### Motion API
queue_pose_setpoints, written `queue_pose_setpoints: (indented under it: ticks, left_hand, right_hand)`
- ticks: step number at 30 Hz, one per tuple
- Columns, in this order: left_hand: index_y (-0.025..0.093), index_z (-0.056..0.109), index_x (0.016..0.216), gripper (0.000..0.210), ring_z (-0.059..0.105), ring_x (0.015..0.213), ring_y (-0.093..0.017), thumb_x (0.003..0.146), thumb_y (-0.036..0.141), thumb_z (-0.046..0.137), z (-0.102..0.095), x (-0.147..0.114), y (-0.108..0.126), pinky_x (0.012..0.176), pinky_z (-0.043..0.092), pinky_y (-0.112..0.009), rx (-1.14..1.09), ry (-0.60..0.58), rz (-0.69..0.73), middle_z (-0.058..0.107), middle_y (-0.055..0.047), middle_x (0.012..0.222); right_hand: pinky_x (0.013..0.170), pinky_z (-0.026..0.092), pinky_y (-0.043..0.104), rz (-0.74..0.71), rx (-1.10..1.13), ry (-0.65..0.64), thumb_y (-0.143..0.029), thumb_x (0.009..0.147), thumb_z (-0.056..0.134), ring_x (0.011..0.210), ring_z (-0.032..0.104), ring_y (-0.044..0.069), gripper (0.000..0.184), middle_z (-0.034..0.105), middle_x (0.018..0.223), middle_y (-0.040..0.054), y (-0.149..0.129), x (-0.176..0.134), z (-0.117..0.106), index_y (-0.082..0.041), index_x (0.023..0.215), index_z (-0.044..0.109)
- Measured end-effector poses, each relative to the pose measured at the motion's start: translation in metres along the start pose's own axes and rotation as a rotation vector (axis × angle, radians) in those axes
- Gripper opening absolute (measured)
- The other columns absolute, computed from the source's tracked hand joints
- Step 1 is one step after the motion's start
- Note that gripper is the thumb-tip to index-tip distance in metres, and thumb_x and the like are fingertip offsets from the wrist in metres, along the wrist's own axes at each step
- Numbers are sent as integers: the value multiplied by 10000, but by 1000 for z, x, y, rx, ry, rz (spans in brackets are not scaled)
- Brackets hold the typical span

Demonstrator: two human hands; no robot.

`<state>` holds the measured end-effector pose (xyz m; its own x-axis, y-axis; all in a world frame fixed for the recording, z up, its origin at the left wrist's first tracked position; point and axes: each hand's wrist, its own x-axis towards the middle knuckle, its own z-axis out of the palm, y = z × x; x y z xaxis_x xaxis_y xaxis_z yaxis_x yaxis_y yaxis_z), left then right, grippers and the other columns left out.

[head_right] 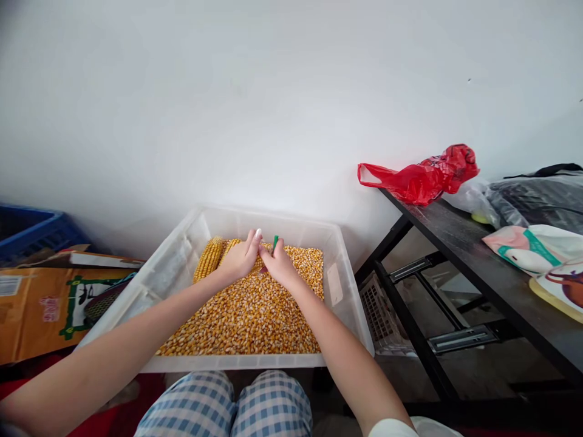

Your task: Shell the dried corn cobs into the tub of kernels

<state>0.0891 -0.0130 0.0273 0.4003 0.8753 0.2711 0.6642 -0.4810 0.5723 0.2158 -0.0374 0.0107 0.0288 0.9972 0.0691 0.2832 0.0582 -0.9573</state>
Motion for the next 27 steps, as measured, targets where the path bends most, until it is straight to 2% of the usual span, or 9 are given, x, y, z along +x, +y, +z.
queue_pose_setpoints:
  ticks: [9, 13, 16, 21, 27]
  left_hand:
    - [149, 381, 1170, 493, 624, 694, -229, 903, 468, 117, 3, 3, -7, 618, 415, -305, 129, 4, 40, 579, -110, 825]
    - [157, 384, 1149, 544, 626, 675, -228, 896, 492, 39, -3, 3, -1, 595, 399, -294, 104, 32, -6, 589, -77, 728]
    - [151, 374, 1162, 587, 627, 676, -243, 875, 551, 55, -9, 1, 6, 601, 395, -297, 137, 24, 26, 596, -53, 647]
    - [134, 360, 1199, 648, 623, 669, -262, 845, 612, 103, -11, -2, 10, 595, 390, -305, 232, 15, 117, 629, -74, 655]
    - [119, 368, 1194, 653, 626, 692, -246, 838, 621, 146, -12, -2, 9, 593, 387, -276, 285, 16, 145, 639, -85, 702]
  right_hand:
    - [379, 425, 236, -26, -50, 12, -503, 858, 338, 409, 496, 84, 291, 479, 772, -1, 3, 2, -1, -233, 945, 276]
    - [421, 458, 241, 31, 112, 47, -519, 845, 362, 508, 557, 104, 327, 517, 899, 41, -8, 0, -6, -239, 998, 293]
    - [433, 474, 247, 92, 209, 10, -541, 835, 362, 556, 591, 115, 354, 529, 993, 61, -12, -2, -6, -243, 1018, 309]
    - [438, 484, 250, 70, 222, -37, -481, 833, 418, 535, 587, 109, 304, 545, 926, 34, -3, -1, -1, -253, 993, 295]
    - [489, 524, 293, -2, 136, 23, -442, 852, 392, 711, 620, 161, 248, 511, 877, 29, 0, 1, 1, -253, 926, 248]
